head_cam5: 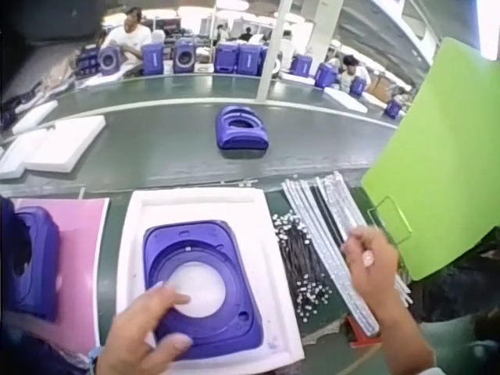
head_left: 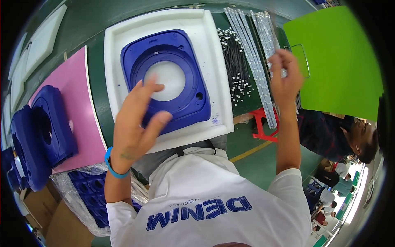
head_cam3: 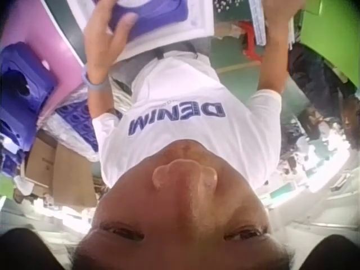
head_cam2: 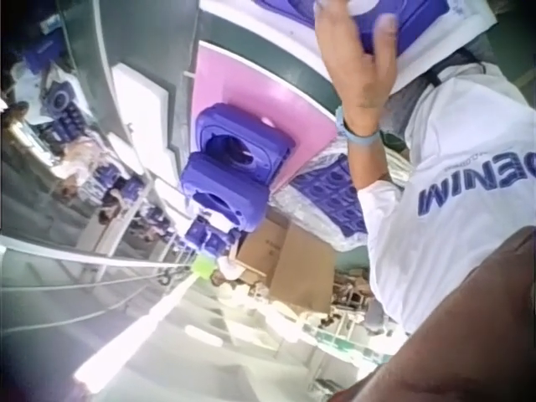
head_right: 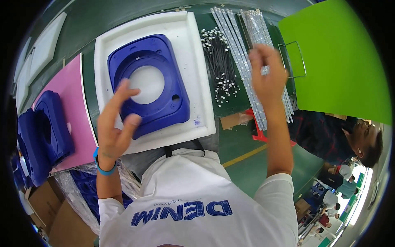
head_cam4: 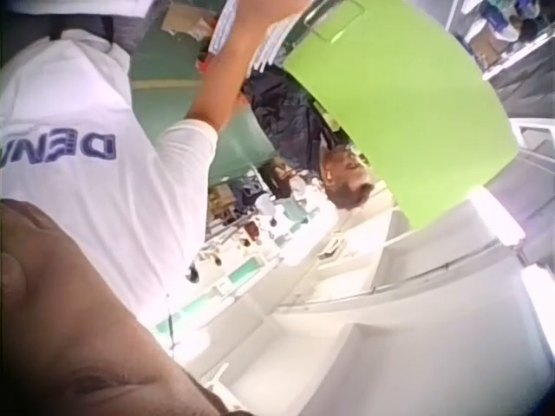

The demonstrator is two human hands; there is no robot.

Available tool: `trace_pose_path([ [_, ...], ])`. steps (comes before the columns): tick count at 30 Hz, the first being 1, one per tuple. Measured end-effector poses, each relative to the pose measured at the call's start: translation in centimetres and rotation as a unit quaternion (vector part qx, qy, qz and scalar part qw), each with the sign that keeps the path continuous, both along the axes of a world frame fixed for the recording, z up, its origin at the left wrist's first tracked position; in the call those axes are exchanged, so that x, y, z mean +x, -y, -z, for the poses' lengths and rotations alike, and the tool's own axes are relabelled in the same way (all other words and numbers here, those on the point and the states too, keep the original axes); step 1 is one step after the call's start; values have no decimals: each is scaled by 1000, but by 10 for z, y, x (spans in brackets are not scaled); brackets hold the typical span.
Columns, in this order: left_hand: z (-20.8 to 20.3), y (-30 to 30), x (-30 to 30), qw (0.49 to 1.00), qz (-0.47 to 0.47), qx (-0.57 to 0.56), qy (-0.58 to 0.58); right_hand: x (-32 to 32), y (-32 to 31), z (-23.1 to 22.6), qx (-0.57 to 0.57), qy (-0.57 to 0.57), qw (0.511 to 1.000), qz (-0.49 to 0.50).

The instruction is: The person assembles LED light strips into circular plastic frames by hand, taking the strips from a styrofoam tray and fitting them into the frames.

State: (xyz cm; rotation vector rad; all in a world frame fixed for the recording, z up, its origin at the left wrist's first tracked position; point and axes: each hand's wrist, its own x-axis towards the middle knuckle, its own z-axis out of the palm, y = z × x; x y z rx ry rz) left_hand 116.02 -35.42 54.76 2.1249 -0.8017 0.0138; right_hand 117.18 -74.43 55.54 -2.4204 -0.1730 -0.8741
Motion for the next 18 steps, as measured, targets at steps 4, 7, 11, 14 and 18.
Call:
trace_pose_path([
  [4,-2,30,6,942,-105,-313,-63,-31,-73,5,-173,7,960,-219],
  [7,-11,43,9,863,-169,-467,-90,-51,-115,-3,-171,-18,945,-278],
  [11,-12,13,14,847,-208,-485,-67,-65,-143,1,-108,-39,950,-291],
  [14,-31,-34,26,790,-226,-570,-8,-50,-130,-1,-46,-21,962,-268],
  [18,-68,-117,26,811,-177,-553,70,4,-69,10,40,-100,992,-59],
])
